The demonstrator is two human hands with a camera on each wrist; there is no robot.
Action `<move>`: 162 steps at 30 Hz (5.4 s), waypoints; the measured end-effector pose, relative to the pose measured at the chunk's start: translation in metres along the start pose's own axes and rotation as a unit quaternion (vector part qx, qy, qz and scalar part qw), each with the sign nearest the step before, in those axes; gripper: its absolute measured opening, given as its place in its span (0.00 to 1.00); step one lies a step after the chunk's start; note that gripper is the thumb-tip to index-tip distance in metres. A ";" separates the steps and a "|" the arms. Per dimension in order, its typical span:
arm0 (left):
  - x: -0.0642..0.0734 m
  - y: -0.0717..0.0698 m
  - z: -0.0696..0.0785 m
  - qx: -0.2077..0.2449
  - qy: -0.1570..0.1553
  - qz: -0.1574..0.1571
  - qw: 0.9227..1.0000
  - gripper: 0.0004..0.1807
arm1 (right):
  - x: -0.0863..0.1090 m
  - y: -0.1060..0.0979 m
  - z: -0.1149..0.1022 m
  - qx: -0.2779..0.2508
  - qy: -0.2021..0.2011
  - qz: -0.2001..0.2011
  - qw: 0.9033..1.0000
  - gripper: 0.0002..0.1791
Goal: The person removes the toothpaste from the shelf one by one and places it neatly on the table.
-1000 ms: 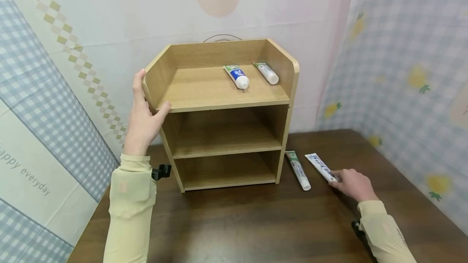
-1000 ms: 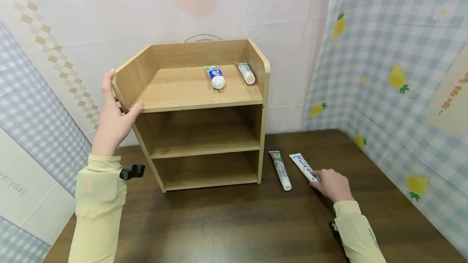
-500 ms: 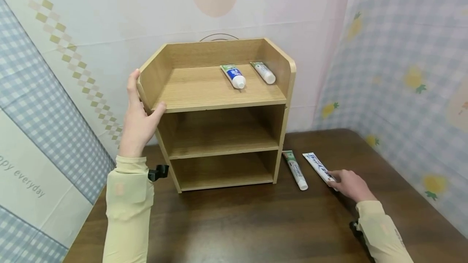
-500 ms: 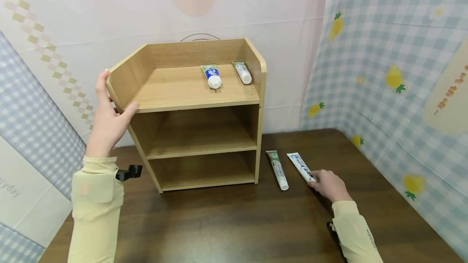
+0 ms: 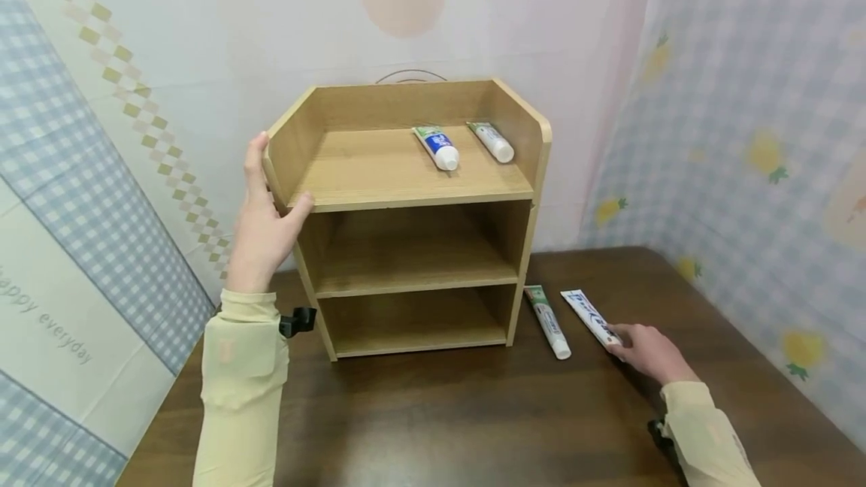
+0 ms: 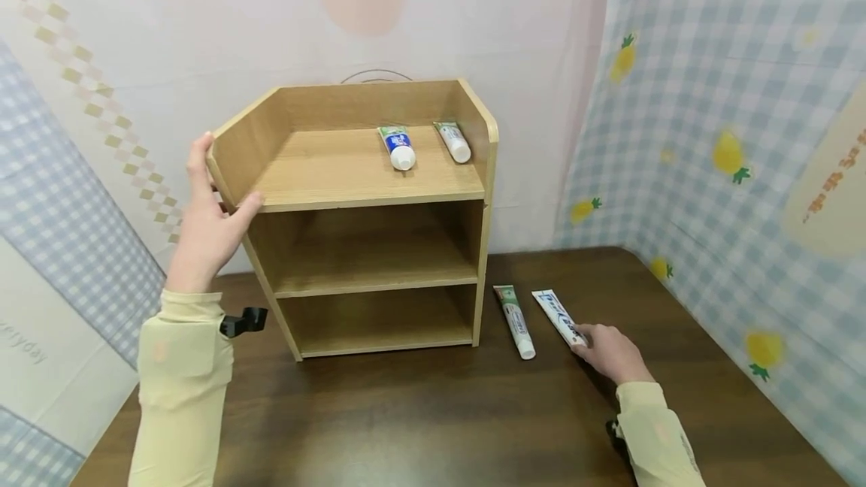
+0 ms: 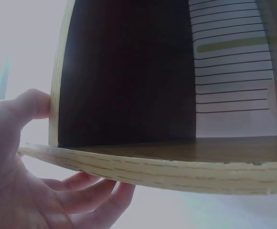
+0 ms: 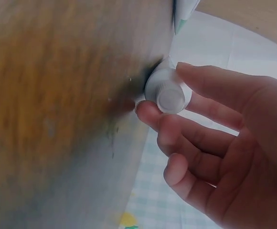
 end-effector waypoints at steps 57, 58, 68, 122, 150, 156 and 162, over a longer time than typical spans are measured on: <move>0.002 -0.004 -0.002 -0.054 -0.006 0.009 0.998 0.45 | -0.023 -0.213 -0.331 -0.018 -0.315 0.348 0.883 0.14; 0.002 -0.004 -0.002 -0.052 -0.006 0.010 0.999 0.45 | -0.032 -0.215 -0.333 -0.021 -0.312 0.345 0.885 0.14; 0.003 0.000 -0.005 -0.059 -0.008 0.010 0.998 0.45 | -0.117 -0.207 -0.327 -0.012 -0.216 0.257 0.942 0.26; 0.009 -0.010 -0.003 -0.032 -0.015 0.016 0.999 0.45 | -0.092 -0.210 -0.338 -0.022 -0.225 0.340 0.913 0.13; 0.008 -0.010 -0.001 -0.047 -0.027 0.028 0.998 0.45 | -0.053 -0.202 -0.336 -0.120 -0.360 0.358 0.853 0.15; 0.007 -0.010 -0.002 -0.039 -0.026 0.028 0.999 0.45 | -0.048 -0.200 -0.332 -0.146 -0.374 0.368 0.839 0.14; 0.007 -0.010 0.001 -0.041 -0.017 0.031 0.999 0.44 | -0.026 -0.193 -0.328 -0.149 -0.383 0.397 0.821 0.15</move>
Point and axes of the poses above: each hand's wrist, its own x-axis away from the middle knuckle, its own y-axis out of the palm, z = x × y, the point moved 10 cm from there along -x, towards the middle knuckle, and after that the axes turned 6 degrees about -y, right-handed, at the moved point
